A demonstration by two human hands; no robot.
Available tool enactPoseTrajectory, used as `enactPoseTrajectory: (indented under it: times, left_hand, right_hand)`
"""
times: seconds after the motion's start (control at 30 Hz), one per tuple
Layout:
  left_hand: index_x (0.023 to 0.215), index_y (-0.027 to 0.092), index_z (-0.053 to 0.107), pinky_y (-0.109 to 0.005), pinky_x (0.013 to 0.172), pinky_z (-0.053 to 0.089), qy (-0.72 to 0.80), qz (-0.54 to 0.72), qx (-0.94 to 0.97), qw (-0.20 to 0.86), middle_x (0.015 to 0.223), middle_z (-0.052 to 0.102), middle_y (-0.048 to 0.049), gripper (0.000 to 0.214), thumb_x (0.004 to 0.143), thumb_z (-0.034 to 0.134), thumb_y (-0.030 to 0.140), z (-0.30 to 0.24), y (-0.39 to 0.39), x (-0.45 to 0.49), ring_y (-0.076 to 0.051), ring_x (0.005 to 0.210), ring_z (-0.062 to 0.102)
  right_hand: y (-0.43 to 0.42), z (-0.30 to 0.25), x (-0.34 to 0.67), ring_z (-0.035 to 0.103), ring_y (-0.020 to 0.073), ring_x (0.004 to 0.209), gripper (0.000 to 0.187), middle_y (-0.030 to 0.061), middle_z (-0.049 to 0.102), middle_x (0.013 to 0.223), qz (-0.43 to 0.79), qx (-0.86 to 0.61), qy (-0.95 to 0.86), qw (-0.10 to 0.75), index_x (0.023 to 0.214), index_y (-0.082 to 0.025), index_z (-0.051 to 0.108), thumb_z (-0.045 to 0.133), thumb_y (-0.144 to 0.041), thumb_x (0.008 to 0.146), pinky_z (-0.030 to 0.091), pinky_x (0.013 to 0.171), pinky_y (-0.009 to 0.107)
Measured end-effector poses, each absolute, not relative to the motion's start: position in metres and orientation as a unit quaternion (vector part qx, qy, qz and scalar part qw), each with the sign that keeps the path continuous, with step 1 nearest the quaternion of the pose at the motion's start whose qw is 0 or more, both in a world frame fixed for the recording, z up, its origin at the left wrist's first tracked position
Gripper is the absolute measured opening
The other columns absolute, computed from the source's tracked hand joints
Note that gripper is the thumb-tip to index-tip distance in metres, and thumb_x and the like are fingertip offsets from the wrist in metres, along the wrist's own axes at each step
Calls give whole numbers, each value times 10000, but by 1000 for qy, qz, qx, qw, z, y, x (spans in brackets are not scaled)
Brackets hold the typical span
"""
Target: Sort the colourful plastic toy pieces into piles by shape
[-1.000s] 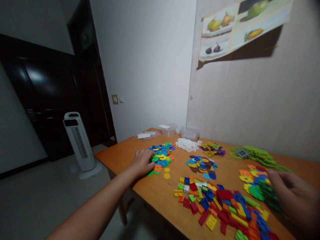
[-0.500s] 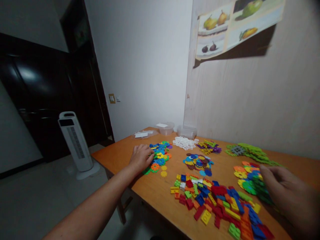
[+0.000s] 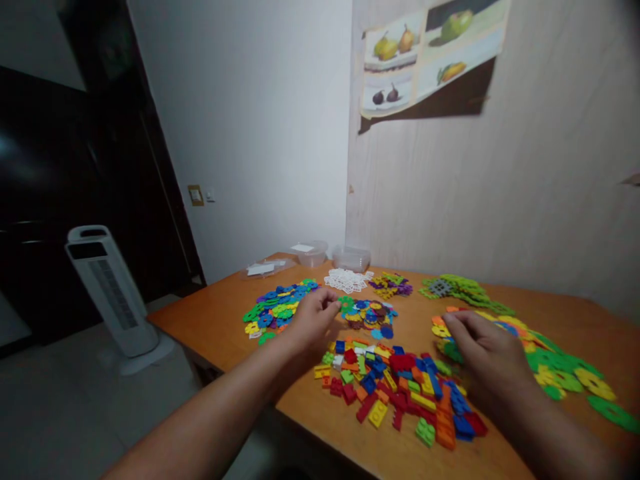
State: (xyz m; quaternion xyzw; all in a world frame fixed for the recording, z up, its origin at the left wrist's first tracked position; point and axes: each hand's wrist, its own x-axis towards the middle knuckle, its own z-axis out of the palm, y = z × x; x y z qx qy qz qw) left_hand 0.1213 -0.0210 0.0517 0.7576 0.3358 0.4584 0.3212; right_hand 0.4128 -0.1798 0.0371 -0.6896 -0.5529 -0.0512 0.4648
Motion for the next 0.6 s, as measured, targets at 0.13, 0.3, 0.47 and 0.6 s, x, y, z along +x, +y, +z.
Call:
enactPoseTrajectory:
  times: [0.13, 0.3, 0.47, 0.6]
  left_hand:
    - [842, 178, 671, -238, 635, 415, 294, 396, 780, 386, 748, 642, 9, 109, 861, 646, 282, 57, -44, 177, -133, 690, 568]
    - [823, 185, 674, -250, 611, 390, 242, 379, 802, 393, 718, 639, 2, 102, 856, 658, 280, 59, -59, 229, -134, 651, 540]
    - [871, 177, 687, -249, 622, 400, 232, 398, 790, 404, 752, 647, -3, 82, 850, 667, 255, 58, -63, 250, -130, 678, 540]
    - [941, 166, 695, -257, 696, 473, 244, 403, 762, 444, 837, 687, -20, 117, 859, 679, 248, 67, -67, 231, -137, 749, 604]
  right_hand:
    - [-182, 42, 400, 705, 226, 918, 460, 51, 765, 961, 63, -648, -587, 480, 981, -226, 760, 512, -613, 993, 539, 775, 304]
    - [-182, 46, 394, 693, 241, 980, 434, 65, 770, 1028, 111, -610, -595, 512, 1069, -217, 772, 584, -595, 967, 545, 848, 335]
    - [-181, 49, 412, 624, 203, 760, 457, 28, 699, 777, 69, -641, -545, 536, 887, -205, 738, 577, -630, 930, 488, 685, 305]
    - [-184, 43, 465, 657, 221, 766, 516, 50, 741, 832, -74, -755, -392, 519, 994, -203, 775, 537, -650, 897, 465, 690, 312]
